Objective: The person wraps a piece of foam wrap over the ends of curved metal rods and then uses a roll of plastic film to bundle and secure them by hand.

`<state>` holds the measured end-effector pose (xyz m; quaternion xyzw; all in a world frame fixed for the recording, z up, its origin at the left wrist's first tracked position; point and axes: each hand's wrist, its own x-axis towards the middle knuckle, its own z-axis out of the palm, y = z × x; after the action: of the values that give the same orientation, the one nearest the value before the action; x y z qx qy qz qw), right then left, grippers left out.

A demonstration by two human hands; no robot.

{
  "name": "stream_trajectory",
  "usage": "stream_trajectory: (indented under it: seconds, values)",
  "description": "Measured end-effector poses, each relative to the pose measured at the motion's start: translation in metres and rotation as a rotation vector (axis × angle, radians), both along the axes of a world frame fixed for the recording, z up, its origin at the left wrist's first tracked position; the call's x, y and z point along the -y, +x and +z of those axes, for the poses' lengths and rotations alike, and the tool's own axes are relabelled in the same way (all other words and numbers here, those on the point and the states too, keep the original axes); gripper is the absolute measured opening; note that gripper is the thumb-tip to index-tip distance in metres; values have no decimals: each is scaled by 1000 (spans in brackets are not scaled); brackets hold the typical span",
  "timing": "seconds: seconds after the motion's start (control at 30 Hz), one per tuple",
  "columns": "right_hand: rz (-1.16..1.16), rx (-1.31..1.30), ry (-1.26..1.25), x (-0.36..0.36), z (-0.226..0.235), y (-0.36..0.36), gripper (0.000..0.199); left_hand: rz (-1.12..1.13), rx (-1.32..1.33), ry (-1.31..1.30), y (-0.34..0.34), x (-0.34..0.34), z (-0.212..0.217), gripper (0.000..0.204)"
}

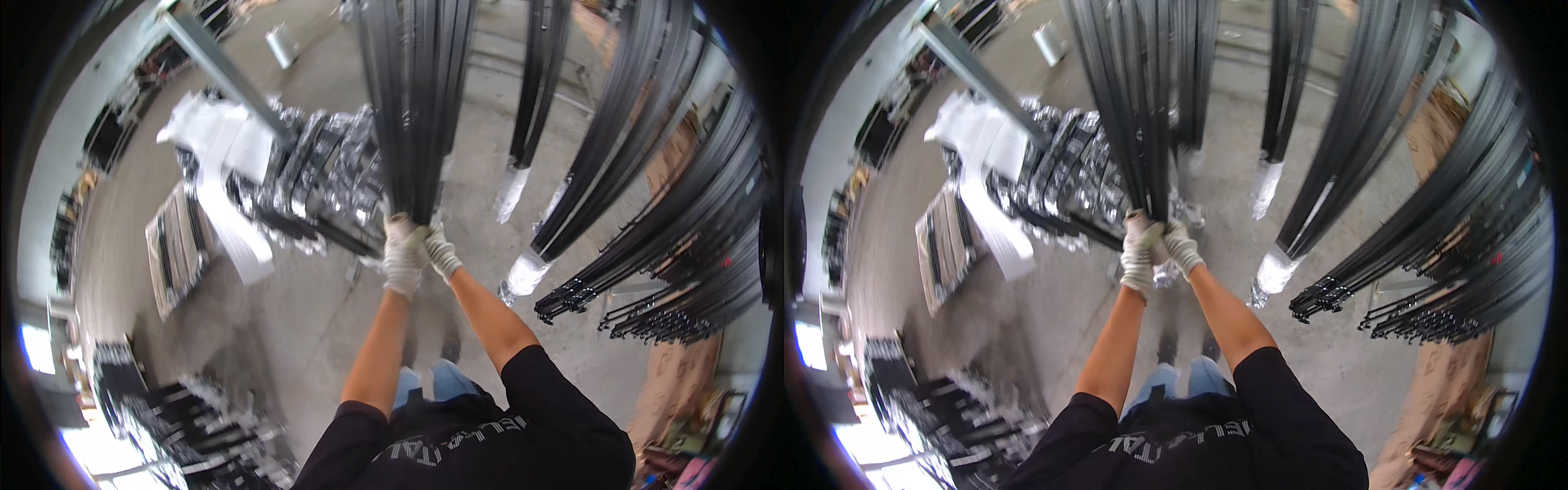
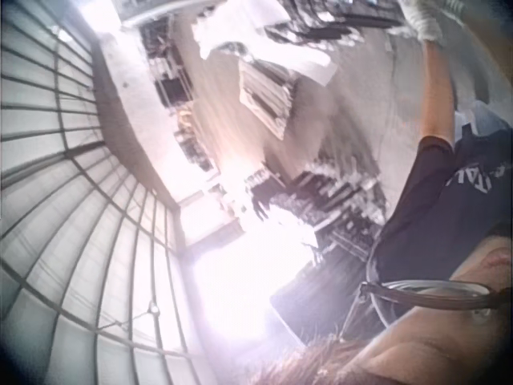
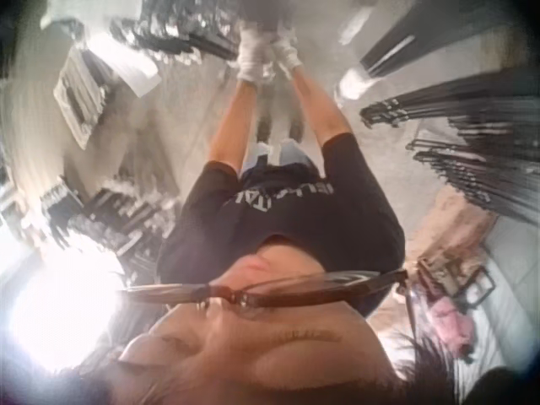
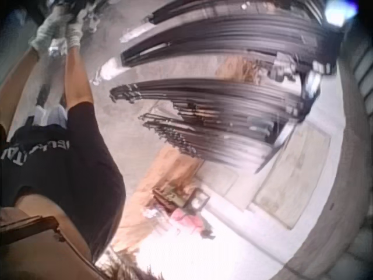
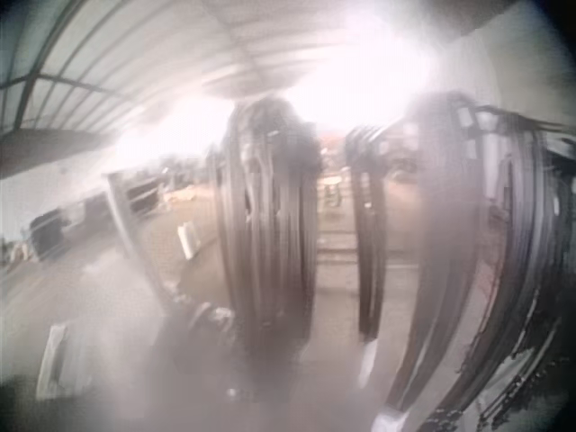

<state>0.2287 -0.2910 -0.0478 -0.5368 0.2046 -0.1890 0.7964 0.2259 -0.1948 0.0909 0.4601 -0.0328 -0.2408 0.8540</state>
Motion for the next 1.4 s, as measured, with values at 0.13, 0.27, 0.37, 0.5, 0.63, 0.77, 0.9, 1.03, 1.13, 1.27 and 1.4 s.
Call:
stream_trajectory:
  seconds: [0.13,0.27,0.37,0.5,0.63,0.77,0.9,1.03,1.13,1.27,1.4]
  values:
    - [-43,-88,753,7,-13,-3,33,107,316,384,-6,4,-29,49]
    - [-57,77,582,-29,55,-26,32,-93,543,912,-17,-14,5,61]
    - [-59,113,607,-22,71,-21,31,-162,526,942,-9,-15,19,65]
    - [-34,161,702,-26,81,-19,31,-284,543,1004,-7,-19,22,76]
    - [83,259,983,-38,87,-18,33,-40,369,575,-23,-35,-28,68]
    - [8,584,2192,-12,46,-83,37,-267,17,501,-75,-81,-16,60]
    - [-96,68,1293,-61,20,-163,29,-534,-125,408,-108,-149,-36,52]
    - [373,-808,-31,-128,91,-197,36,-543,-340,584,-112,-174,-55,56]
    - [396,-790,38,-127,59,-221,44,-548,-205,676,-114,-168,-51,62]
    - [275,-594,362,-152,79,-194,51,-635,32,901,-103,-167,-74,70]
    - [197,-549,505,-165,98,-188,52,-904,359,825,-100,-176,-17,90]
